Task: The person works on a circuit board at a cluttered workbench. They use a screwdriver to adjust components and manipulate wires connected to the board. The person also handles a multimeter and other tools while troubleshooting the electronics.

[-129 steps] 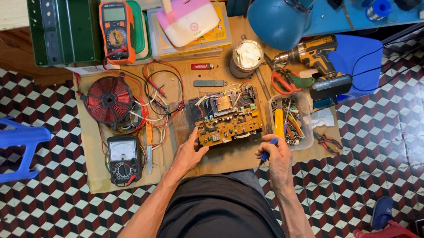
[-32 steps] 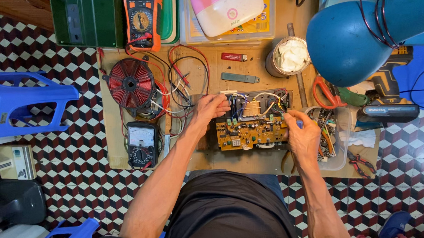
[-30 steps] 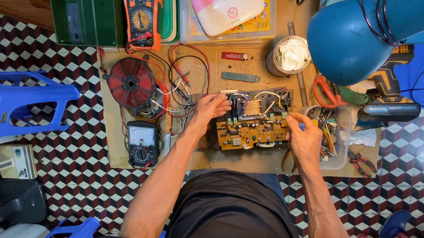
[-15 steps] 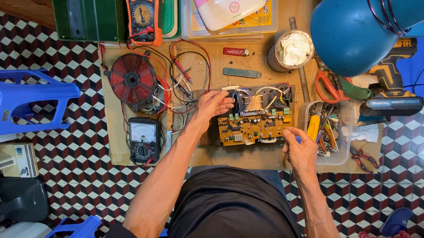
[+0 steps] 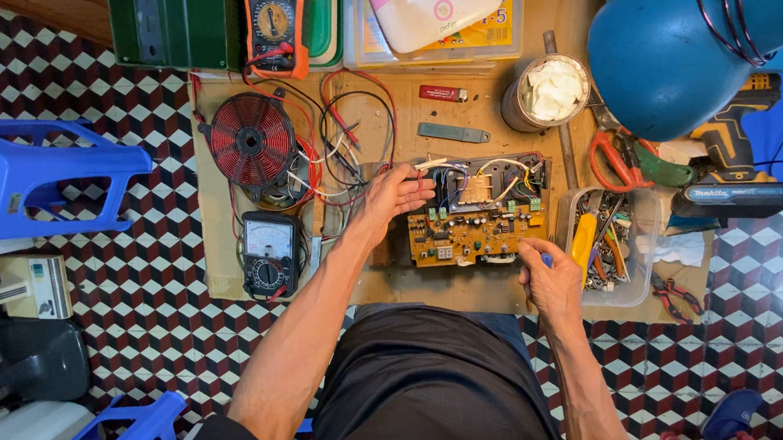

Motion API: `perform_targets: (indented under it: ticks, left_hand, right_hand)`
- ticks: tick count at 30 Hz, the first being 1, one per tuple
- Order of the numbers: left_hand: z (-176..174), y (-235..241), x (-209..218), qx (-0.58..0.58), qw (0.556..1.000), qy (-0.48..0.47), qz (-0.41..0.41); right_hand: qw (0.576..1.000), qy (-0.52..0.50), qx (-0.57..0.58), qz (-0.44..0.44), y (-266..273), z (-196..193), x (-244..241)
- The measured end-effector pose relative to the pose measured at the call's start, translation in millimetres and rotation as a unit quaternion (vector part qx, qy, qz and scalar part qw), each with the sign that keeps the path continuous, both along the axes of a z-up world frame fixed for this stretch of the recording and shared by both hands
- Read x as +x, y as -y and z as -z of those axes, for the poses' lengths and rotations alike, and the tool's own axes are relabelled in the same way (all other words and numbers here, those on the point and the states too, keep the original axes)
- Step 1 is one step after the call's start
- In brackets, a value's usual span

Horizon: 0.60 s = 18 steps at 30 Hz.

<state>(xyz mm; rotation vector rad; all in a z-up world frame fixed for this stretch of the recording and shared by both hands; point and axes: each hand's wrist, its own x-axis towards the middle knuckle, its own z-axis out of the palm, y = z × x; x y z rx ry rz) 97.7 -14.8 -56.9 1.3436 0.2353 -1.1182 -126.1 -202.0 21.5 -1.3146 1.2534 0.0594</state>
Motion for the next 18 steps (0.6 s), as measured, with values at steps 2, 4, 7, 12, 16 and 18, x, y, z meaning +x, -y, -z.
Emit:
perform_targets:
  ticks: [2,4,7,12,16,18]
  left_hand:
    - [0.6,-0.8,-0.1,-0.004,1.0,0.001,0.005]
    - [1.7,-2.4,-1.4,-0.006,1.0,0.005,0.01]
    - [3.0,-2.4,-2.8,-0.009,1.0,0.01,0.013]
    - [2.5,-4.7,-4.3,-0.008,1.0,0.005,0.011]
    - [2.1,-6.7,-6.7,-0.016,1.0,0.006,0.015]
    - [2.5,-6.8,-6.9,-0.016,1.0,0.007,0.017]
  right_hand:
    - [1.0,-0.007,0.003,0.0,-0.7,-1.8,0.3]
    - [1.0,-0.013,0.004,0.001,-1.9,-3.4,0.3]
    - [1.0,-0.016,-0.002,-0.005,-3.1,-5.5,1.5]
    - [0.999,-0.027,0.005,-0.024,-6.6,-6.2,1.6]
    - [0.999,-0.009,0.019,-0.03,-7.5,-3.7,-0.9]
    - [0.999,-0.012,0.023,-0.027,-8.2,-1.8,-1.7]
